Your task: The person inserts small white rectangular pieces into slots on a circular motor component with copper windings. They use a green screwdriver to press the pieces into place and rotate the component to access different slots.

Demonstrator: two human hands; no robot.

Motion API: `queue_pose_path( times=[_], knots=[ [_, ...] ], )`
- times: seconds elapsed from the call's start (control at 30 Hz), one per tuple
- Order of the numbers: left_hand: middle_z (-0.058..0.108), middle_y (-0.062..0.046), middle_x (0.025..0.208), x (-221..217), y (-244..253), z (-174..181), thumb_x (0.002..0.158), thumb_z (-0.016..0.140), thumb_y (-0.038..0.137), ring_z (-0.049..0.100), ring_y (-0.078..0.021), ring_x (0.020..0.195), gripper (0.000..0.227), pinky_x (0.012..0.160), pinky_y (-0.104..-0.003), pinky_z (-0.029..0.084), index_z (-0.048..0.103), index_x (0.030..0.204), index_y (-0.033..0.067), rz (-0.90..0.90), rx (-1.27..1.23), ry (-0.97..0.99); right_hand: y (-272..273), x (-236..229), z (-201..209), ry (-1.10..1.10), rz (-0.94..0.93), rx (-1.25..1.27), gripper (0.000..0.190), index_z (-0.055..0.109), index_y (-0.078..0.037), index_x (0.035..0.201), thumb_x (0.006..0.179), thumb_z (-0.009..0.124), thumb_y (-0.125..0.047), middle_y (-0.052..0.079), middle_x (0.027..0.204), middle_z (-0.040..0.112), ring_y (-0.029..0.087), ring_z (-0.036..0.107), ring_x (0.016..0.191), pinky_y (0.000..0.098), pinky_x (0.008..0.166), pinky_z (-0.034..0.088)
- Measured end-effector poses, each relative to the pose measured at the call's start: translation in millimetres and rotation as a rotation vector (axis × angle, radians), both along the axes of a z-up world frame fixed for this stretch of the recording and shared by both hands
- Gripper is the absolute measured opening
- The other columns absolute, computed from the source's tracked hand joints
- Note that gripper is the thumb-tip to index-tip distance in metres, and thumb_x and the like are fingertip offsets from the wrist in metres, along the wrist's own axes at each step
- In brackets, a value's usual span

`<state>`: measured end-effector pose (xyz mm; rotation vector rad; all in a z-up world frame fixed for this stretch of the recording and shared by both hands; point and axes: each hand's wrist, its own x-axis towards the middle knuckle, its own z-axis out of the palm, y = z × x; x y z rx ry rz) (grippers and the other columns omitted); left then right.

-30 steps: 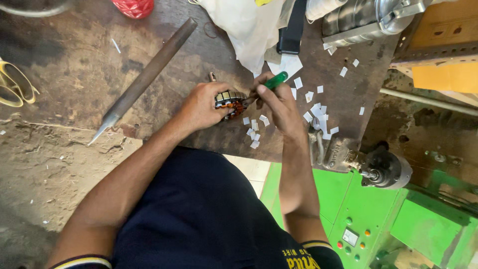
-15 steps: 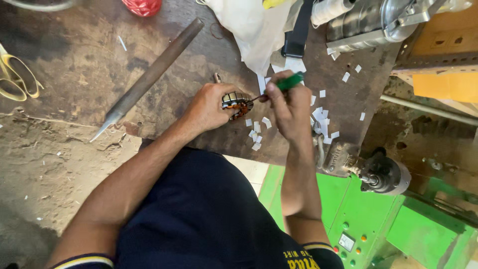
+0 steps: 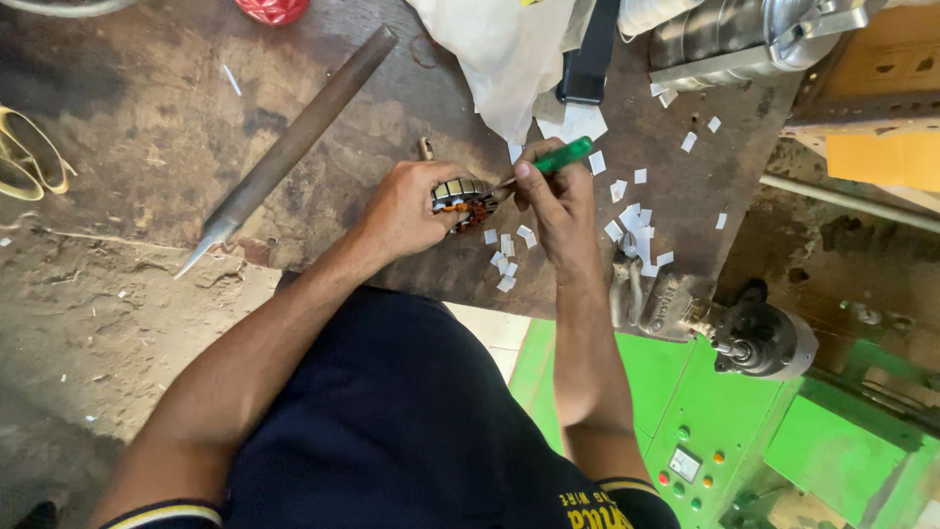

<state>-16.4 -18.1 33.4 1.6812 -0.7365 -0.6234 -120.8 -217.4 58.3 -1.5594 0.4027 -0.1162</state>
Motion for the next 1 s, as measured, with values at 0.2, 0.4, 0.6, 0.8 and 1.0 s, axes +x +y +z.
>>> queue_pose_path(
  times=[0.2,0.4,0.6,0.8,1.0],
  knots=[
    [0.078,-0.014,0.093,-4.8,0.2,-5.5,0.074,0.077,-0.003,0.077,-0.0217,0.081,0.035,0.073,-0.035,0.059,0.076,0.108,0.0043,0.028,-0.030,0.047,25.0,-26.6,-23.2,-0.168,-0.326,0.262,0.018,0.058,-0.004,0.105,0.101,0.070,-0.015,0.011,0.090,0.070,0.021,0.073,0.079,0.0301,0.060,0.056],
    [0.078,-0.014,0.092,-5.1,-0.9,-6.9,0.073,0.077,-0.002,0.077,-0.0229,0.080,0.035,0.070,-0.035,0.059,0.076,0.107,0.0048,0.031,0.028,0.056,29.8,-32.0,-37.1,-0.188,-0.377,0.362,0.016,0.059,-0.005,0.105,0.099,0.071,-0.014,0.010,0.092,0.070,0.021,0.073,0.079,0.0298,0.062,0.057],
    [0.076,-0.017,0.097,-1.6,3.8,-11.5,0.072,0.079,-0.001,0.076,-0.0266,0.083,0.036,0.073,-0.036,0.058,0.075,0.108,0.0036,0.022,0.021,-0.016,-11.9,-40.4,-32.0,-0.236,-0.423,0.305,0.014,0.063,-0.006,0.101,0.097,0.075,-0.012,0.009,0.084,0.069,0.019,0.071,0.073,0.0341,0.064,0.059],
    [0.074,-0.015,0.103,-7.3,21.6,-17.5,0.076,0.082,0.001,0.075,-0.0282,0.092,0.033,0.083,-0.037,0.058,0.072,0.108,0.0009,0.085,-0.108,-0.060,-26.0,-22.5,-38.1,0.393,-0.112,-0.633,0.020,0.072,0.000,0.101,0.096,0.083,-0.017,0.008,0.069,0.062,0.013,0.056,0.058,0.0322,0.054,0.044],
    [0.073,-0.017,0.107,-11.3,32.5,-13.6,0.078,0.083,0.000,0.072,-0.0306,0.102,0.038,0.093,-0.039,0.056,0.070,0.114,-0.0003,0.139,-0.098,-0.121,-6.6,4.3,-35.8,0.429,-0.102,-0.765,0.040,0.068,0.000,0.109,0.081,0.088,-0.019,0.010,0.067,0.068,0.018,0.061,0.053,0.0331,0.050,0.048]
  ],
)
